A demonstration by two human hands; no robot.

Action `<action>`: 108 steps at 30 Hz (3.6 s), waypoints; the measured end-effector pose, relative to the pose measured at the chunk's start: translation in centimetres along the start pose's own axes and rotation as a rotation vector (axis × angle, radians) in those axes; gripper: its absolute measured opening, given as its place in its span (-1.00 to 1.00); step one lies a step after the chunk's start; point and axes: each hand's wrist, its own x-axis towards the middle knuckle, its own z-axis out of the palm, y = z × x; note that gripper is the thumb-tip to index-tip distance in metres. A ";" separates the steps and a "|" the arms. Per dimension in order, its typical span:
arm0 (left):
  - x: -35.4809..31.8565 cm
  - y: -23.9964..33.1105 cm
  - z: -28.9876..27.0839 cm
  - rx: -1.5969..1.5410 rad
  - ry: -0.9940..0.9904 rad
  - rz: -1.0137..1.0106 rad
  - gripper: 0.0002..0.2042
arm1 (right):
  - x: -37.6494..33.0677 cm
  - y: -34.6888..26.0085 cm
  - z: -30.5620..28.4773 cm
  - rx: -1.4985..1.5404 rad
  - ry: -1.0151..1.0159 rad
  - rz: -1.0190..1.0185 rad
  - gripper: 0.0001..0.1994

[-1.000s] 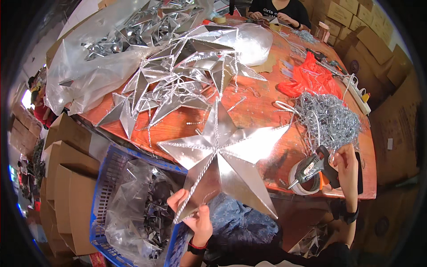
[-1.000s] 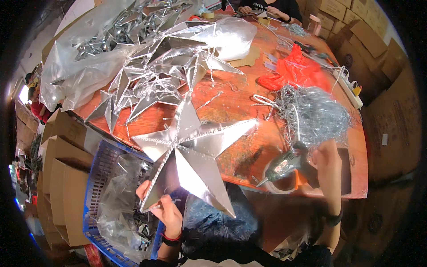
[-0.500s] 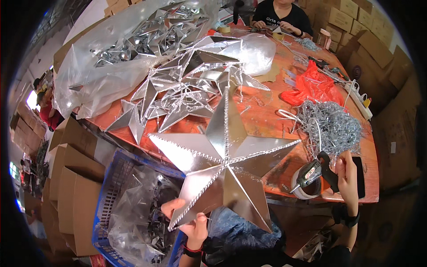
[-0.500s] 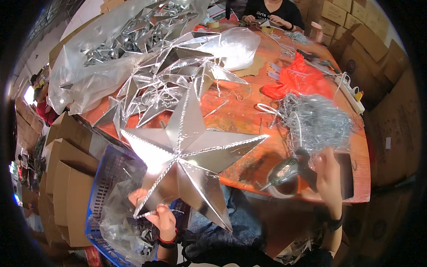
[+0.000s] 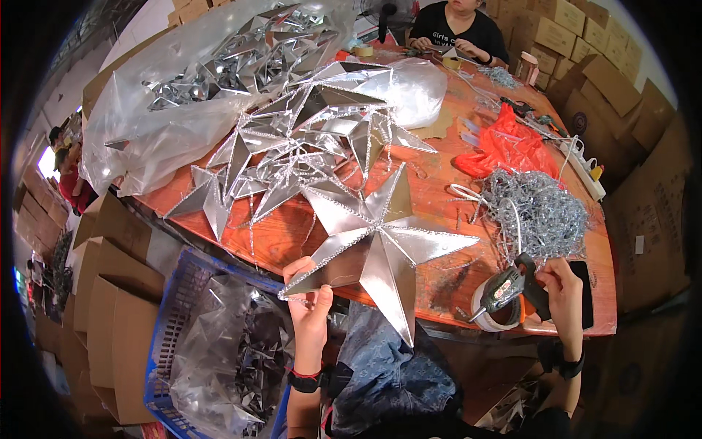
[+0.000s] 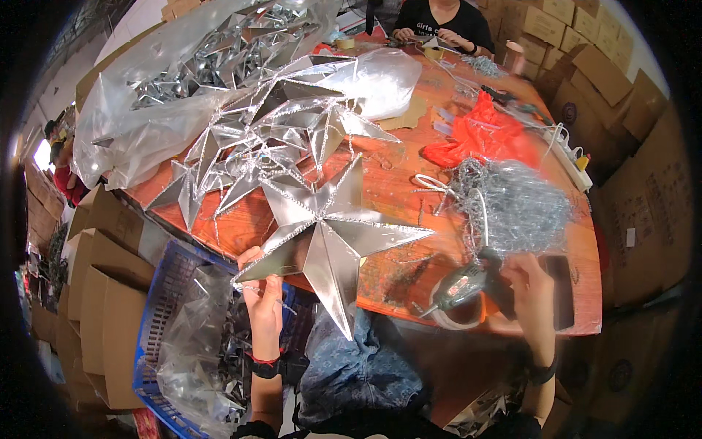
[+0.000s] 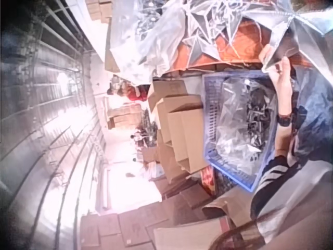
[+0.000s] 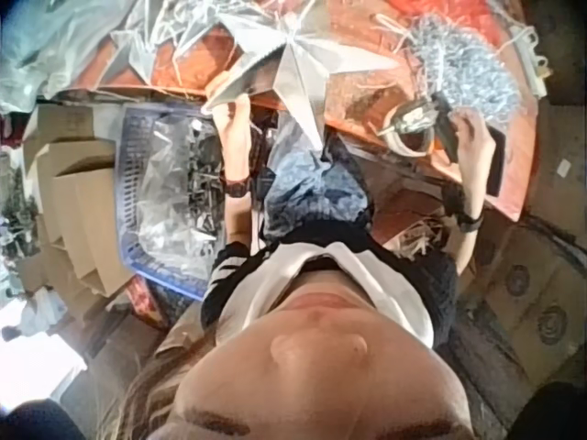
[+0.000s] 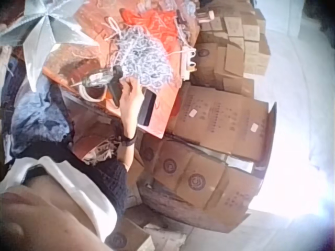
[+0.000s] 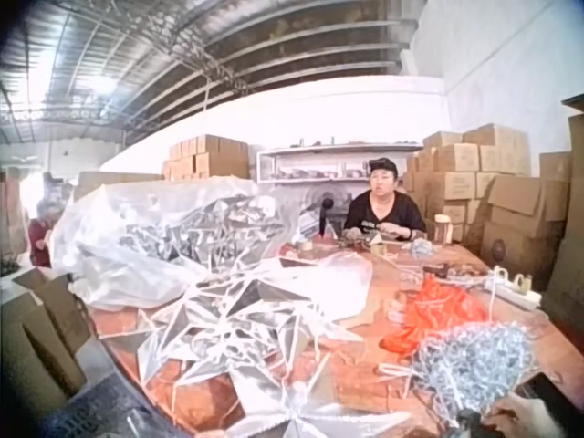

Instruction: Gluing decorative bead strands onto the edges of large silver-colored stars using a hot glue gun.

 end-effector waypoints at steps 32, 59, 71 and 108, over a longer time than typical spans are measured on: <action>-5.6 6.3 -1.3 0.585 0.141 0.131 -0.72 | 0.1 3.0 -0.2 -0.210 0.094 -0.065 -0.86; -4.5 0.8 2.0 0.257 -0.296 -0.348 -0.76 | 0.1 -9.0 3.8 0.373 -0.215 0.039 -0.69; -4.5 -1.0 1.3 0.426 -0.323 -0.250 -0.78 | 1.9 -9.9 5.1 0.409 -0.414 0.102 -0.60; -4.7 -1.8 0.9 0.559 -0.362 -0.147 -0.80 | -0.5 -6.4 2.0 0.181 -0.578 -0.223 -0.44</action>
